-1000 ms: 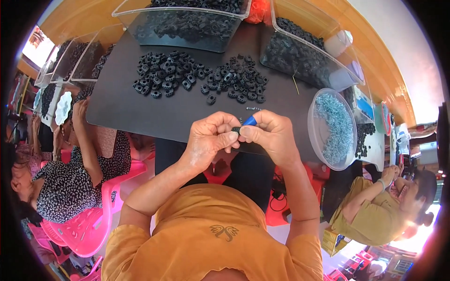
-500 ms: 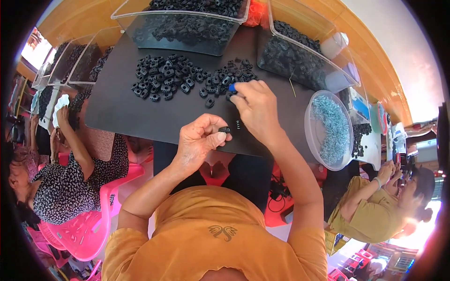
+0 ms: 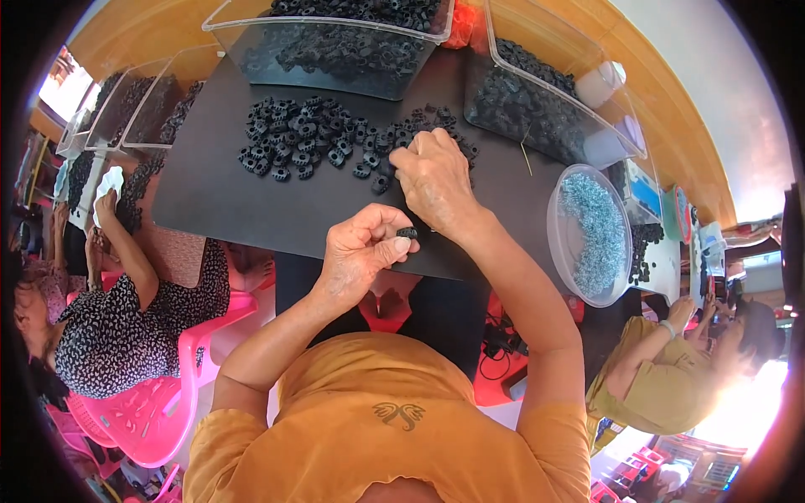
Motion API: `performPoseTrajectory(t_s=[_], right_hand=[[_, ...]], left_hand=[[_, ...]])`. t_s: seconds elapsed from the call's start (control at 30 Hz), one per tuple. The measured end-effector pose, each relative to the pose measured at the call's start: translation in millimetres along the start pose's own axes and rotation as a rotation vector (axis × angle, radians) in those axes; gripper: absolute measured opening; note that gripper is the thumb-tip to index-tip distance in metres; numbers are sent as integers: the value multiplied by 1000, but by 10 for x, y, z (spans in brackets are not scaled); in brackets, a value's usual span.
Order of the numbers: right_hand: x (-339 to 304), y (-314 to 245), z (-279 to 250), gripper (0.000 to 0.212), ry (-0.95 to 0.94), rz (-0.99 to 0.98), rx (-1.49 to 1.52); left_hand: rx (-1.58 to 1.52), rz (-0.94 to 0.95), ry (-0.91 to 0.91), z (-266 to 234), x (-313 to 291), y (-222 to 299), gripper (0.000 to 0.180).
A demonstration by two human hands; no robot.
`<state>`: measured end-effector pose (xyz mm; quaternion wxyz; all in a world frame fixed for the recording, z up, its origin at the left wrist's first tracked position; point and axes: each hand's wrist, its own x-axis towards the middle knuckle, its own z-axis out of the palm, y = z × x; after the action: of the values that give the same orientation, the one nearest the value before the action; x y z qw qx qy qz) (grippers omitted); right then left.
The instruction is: Manually inserting small pins into black plastic components at an assembly station.
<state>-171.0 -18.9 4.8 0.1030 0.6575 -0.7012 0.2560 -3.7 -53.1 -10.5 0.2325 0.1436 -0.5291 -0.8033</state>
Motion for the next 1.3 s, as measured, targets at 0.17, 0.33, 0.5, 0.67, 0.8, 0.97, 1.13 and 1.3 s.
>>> performPoseTrajectory(t_s=[0.17, 0.33, 0.5, 0.67, 0.8, 0.97, 1.13, 1.3], right_hand=[[-50, 61, -157, 20, 74, 81, 109], [-86, 74, -252, 17, 53, 148, 143], [-68, 13, -123, 13, 23, 16, 43], [13, -15, -67, 7, -44, -47, -71], [15, -27, -40, 7, -21, -109, -109], [-43, 11, -166, 10, 82, 3, 50], [-262, -76, -443, 11, 22, 423, 540], [-487, -224, -676, 10, -95, 612, 929]], left_hand=[[-23, 22, -18, -18, -10, -5, 20], [-11, 10, -21, -25, -15, -27, 21], [-5, 25, -30, -37, -9, -44, 23], [-16, 29, -23, -37, -15, -30, 23], [10, 41, -31, -45, -19, -38, 22], [12, 27, -24, -27, -15, 6, 21], [-52, -65, 27, -56, 17, 30, 17], [-98, -72, 43, -38, 44, 61, 19]])
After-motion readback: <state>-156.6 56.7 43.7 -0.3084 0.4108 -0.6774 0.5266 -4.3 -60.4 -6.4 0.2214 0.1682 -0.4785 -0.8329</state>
